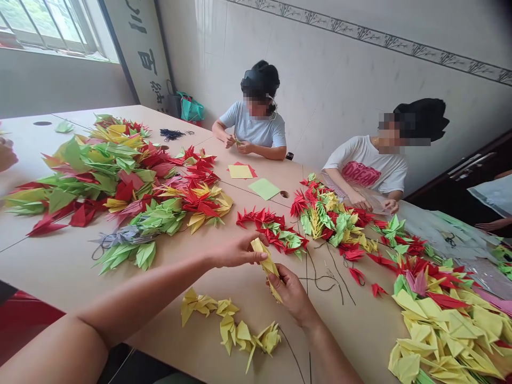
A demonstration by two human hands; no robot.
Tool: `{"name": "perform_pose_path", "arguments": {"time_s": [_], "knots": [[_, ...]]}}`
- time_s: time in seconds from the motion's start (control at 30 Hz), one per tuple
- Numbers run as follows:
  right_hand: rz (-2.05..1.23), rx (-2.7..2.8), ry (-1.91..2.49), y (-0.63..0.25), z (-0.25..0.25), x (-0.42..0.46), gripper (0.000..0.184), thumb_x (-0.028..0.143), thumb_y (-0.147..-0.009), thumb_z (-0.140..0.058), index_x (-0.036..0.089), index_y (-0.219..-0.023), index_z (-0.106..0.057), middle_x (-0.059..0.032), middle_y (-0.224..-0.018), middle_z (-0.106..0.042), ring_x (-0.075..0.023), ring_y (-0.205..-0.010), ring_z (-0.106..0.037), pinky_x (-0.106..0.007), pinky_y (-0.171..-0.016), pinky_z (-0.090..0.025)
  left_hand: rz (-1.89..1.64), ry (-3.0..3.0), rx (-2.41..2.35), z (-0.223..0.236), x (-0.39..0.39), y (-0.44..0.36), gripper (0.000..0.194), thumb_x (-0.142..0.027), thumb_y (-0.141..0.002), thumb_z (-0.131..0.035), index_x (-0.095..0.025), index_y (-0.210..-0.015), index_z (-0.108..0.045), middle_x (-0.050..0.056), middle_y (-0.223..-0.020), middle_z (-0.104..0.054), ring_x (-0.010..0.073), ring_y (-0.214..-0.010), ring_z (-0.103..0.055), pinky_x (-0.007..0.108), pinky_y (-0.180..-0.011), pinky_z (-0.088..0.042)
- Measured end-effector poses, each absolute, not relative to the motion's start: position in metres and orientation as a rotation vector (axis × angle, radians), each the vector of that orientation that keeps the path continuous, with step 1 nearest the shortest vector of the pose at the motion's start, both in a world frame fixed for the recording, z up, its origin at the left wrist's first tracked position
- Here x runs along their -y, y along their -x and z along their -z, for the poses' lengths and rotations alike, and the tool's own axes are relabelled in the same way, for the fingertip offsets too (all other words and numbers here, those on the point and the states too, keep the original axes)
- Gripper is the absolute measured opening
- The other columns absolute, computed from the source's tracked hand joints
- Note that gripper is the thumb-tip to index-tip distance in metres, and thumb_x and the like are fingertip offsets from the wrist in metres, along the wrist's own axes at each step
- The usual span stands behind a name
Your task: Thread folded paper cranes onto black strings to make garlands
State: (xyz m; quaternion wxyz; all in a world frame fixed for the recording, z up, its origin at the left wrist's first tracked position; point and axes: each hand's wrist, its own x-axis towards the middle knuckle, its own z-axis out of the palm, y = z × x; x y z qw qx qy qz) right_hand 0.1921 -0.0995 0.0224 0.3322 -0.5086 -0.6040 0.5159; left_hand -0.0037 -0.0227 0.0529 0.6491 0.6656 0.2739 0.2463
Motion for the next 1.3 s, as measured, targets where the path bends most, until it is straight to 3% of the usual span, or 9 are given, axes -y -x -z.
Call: {"name": "perform_pose_path", "arguments": {"time_s": [0.1, 0.3, 0.53, 0.67, 0.83, 0.93, 1.07, 1.13, 1.3], "knots": [[-1.390, 1.522, 1.307, -0.193, -0.024, 0.102, 0.037, 0.053, -0.083, -0.055, 0.017, -0.091, -0.060, -0.0002, -0.074, -0.054, -0.0142, -0.066, -0.051, -0.024, -0.058, -0.041, -0.533, -1.594, -0.637, -0.051, 0.020, 0.001, 0.037, -0.049, -0.080, -0.059, -0.017, -0.097, -0.052, -0.001, -0.075, -0.055, 0.0108, -0.070, -0.053, 0.024, -0.062, -0.043], [-1.444, 1.351, 1.272, -0.195, -0.022, 0.104, 0.036, 0.052, -0.082, -0.058, 0.018, -0.095, -0.062, 0.0000, -0.073, -0.055, -0.0133, -0.064, -0.050, -0.023, -0.056, -0.041, -0.496, -1.394, -0.554, -0.052, 0.019, -0.001, 0.052, -0.055, -0.081, -0.054, -0.019, -0.116, -0.042, 0.004, -0.089, -0.062, 0.0149, -0.079, -0.060, 0.032, -0.073, -0.048], [-1.396, 1.080, 1.234, -0.194, -0.020, 0.104, 0.042, 0.054, -0.079, -0.060, 0.018, -0.099, -0.062, -0.0012, -0.072, -0.054, -0.0118, -0.059, -0.050, -0.022, -0.050, -0.041, -0.571, -1.240, -0.436, -0.047, 0.010, -0.005, 0.050, -0.059, -0.086, -0.042, -0.019, -0.115, -0.043, 0.008, -0.092, -0.065, 0.0165, -0.082, -0.062, 0.033, -0.076, -0.046], [-1.259, 0.949, 1.235, -0.207, -0.029, 0.093, 0.042, 0.057, -0.079, -0.058, 0.020, -0.101, -0.061, -0.0002, -0.071, -0.053, -0.0107, -0.054, -0.047, -0.022, -0.045, -0.038, -0.568, -1.223, -0.485, -0.027, 0.006, -0.005, 0.046, -0.057, -0.087, -0.041, -0.018, -0.113, -0.046, 0.008, -0.092, -0.065, 0.0155, -0.079, -0.061, 0.031, -0.074, -0.045], [-0.975, 0.853, 1.303, -0.252, -0.046, 0.058, 0.042, 0.058, -0.075, -0.060, 0.023, -0.098, -0.060, -0.0004, -0.073, -0.054, -0.0138, -0.059, -0.050, -0.025, -0.047, -0.041, -0.560, -1.222, -0.554, -0.004, 0.004, -0.003, 0.045, -0.059, -0.085, -0.043, -0.019, -0.106, -0.049, 0.003, -0.083, -0.064, 0.0130, -0.071, -0.058, 0.028, -0.069, -0.044], [-0.808, 0.815, 1.420, -0.278, -0.050, 0.027, 0.037, 0.055, -0.081, -0.055, 0.022, -0.099, -0.058, 0.0004, -0.074, -0.055, -0.0137, -0.058, -0.051, -0.026, -0.049, -0.044, -0.539, -1.260, -0.548, -0.003, 0.001, -0.002, 0.044, -0.058, -0.086, -0.043, -0.019, -0.105, -0.050, 0.002, -0.082, -0.062, 0.0125, -0.071, -0.057, 0.029, -0.070, -0.045], [-0.640, 0.830, 1.653, -0.295, -0.047, -0.020, 0.031, 0.042, -0.092, -0.049, 0.016, -0.106, -0.058, -0.0040, -0.092, -0.062, -0.0148, -0.073, -0.060, -0.030, -0.063, -0.051, -0.492, -1.274, -0.518, -0.007, -0.003, 0.001, 0.042, -0.056, -0.086, -0.044, -0.018, -0.104, -0.051, 0.002, -0.082, -0.061, 0.0133, -0.073, -0.057, 0.030, -0.072, -0.046], [-0.570, 0.877, 1.794, -0.297, -0.047, -0.043, 0.028, 0.036, -0.092, -0.052, 0.016, -0.110, -0.058, -0.0066, -0.106, -0.062, -0.0171, -0.085, -0.062, -0.035, -0.073, -0.053, -0.476, -1.260, -0.508, -0.006, -0.006, 0.003, 0.041, -0.055, -0.087, -0.044, -0.018, -0.104, -0.052, 0.002, -0.083, -0.061, 0.0138, -0.075, -0.057, 0.031, -0.073, -0.046], [-0.356, 1.031, 2.155, -0.294, -0.054, -0.096, 0.030, 0.033, -0.091, -0.055, 0.016, -0.115, -0.056, -0.0079, -0.114, -0.059, -0.0211, -0.096, -0.061, -0.041, -0.081, -0.051, -0.459, -1.206, -0.517, -0.004, -0.011, 0.003, 0.046, -0.059, -0.084, -0.045, -0.017, -0.103, -0.052, 0.003, -0.082, -0.062, 0.0143, -0.072, -0.059, 0.031, -0.071, -0.047]]}}
